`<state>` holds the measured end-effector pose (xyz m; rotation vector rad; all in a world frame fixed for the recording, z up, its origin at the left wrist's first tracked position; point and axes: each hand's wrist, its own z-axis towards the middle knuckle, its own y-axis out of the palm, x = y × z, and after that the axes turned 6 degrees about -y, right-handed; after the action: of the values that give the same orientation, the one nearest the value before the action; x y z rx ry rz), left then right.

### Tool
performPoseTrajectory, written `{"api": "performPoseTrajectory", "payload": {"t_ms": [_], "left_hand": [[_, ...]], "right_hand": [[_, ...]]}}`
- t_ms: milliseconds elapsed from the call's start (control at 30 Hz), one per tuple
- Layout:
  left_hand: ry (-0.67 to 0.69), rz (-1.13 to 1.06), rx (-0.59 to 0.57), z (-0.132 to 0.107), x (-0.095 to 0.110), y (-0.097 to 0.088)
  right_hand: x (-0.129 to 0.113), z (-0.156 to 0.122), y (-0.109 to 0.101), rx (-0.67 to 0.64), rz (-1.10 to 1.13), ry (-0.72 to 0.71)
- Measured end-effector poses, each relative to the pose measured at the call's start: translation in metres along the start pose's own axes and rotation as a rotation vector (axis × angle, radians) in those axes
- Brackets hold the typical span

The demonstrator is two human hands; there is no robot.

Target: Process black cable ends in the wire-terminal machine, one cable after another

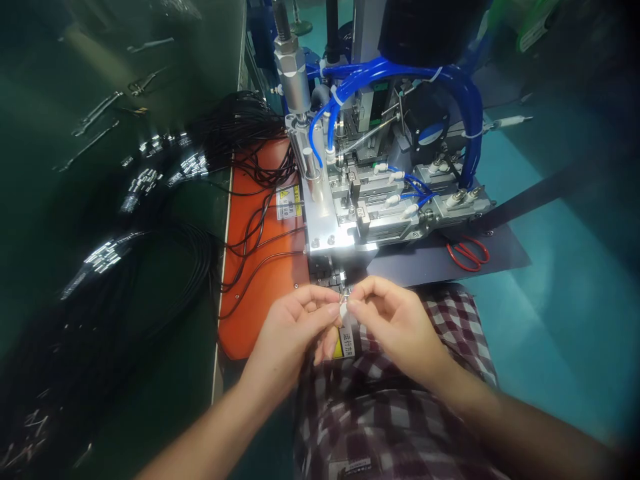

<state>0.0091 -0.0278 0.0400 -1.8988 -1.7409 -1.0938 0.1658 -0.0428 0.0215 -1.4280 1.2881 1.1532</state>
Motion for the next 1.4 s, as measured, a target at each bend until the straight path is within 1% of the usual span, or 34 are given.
{"api": "performPoseTrajectory", "payload": {"t_ms": [100, 167, 233, 300, 367, 400, 467, 567, 700, 800, 900, 967, 1033, 1100, 1200, 1333, 1400], "left_hand": [[-0.006, 0.101, 0.027, -0.001, 0.001, -0.001], [0.02, 0.139, 0.07, -0.002, 0.001, 0.0], [0.068, 0.146, 0.113, -0.003, -0.001, 0.003], [0.099, 0.143, 0.136, -0.002, -0.003, 0.006], [0.093, 0.124, 0.13, -0.001, -0.005, 0.009], [0.081, 0.11, 0.122, 0.0, -0.005, 0.01], [0.065, 0.094, 0.111, 0.003, -0.005, 0.01], [0.064, 0.101, 0.1, 0.006, -0.004, 0.01], [0.056, 0.113, 0.084, 0.005, -0.004, 0.008], [0.05, 0.102, 0.071, 0.002, -0.003, 0.008], [0.034, 0.052, 0.052, 0.0, -0.003, 0.008], [0.032, 0.026, 0.045, 0.001, -0.003, 0.009], [0.037, 0.031, 0.049, 0.001, -0.004, 0.009], [0.047, 0.056, 0.062, 0.002, -0.004, 0.01], [0.071, 0.105, 0.089, 0.0, -0.003, 0.012], [0.108, 0.175, 0.119, -0.003, -0.001, 0.016], [0.126, 0.18, 0.124, -0.003, -0.002, 0.017]], "right_hand": [[0.002, -0.003, -0.001, 0.03, -0.082, -0.12], [0.001, -0.004, -0.001, 0.045, -0.101, -0.155], [0.0, -0.004, -0.002, 0.029, -0.046, -0.093], [-0.003, -0.001, -0.004, -0.022, 0.068, 0.039], [-0.005, 0.002, -0.008, -0.074, 0.146, 0.152], [-0.006, 0.003, -0.011, -0.095, 0.152, 0.177], [-0.008, 0.006, -0.017, -0.119, 0.122, 0.171], [-0.01, 0.008, -0.023, -0.124, 0.096, 0.121], [-0.012, 0.01, -0.022, -0.112, 0.088, 0.105], [-0.012, 0.012, -0.02, -0.137, 0.109, 0.122], [-0.009, 0.014, -0.019, -0.173, 0.196, 0.174], [-0.005, 0.015, -0.02, -0.203, 0.255, 0.209], [-0.003, 0.017, -0.023, -0.229, 0.279, 0.209], [-0.003, 0.019, -0.027, -0.213, 0.251, 0.168], [-0.009, 0.019, -0.034, -0.161, 0.113, 0.083], [-0.018, 0.013, -0.036, -0.175, -0.105, 0.02], [-0.018, 0.01, -0.034, -0.169, -0.148, 0.014]]}}
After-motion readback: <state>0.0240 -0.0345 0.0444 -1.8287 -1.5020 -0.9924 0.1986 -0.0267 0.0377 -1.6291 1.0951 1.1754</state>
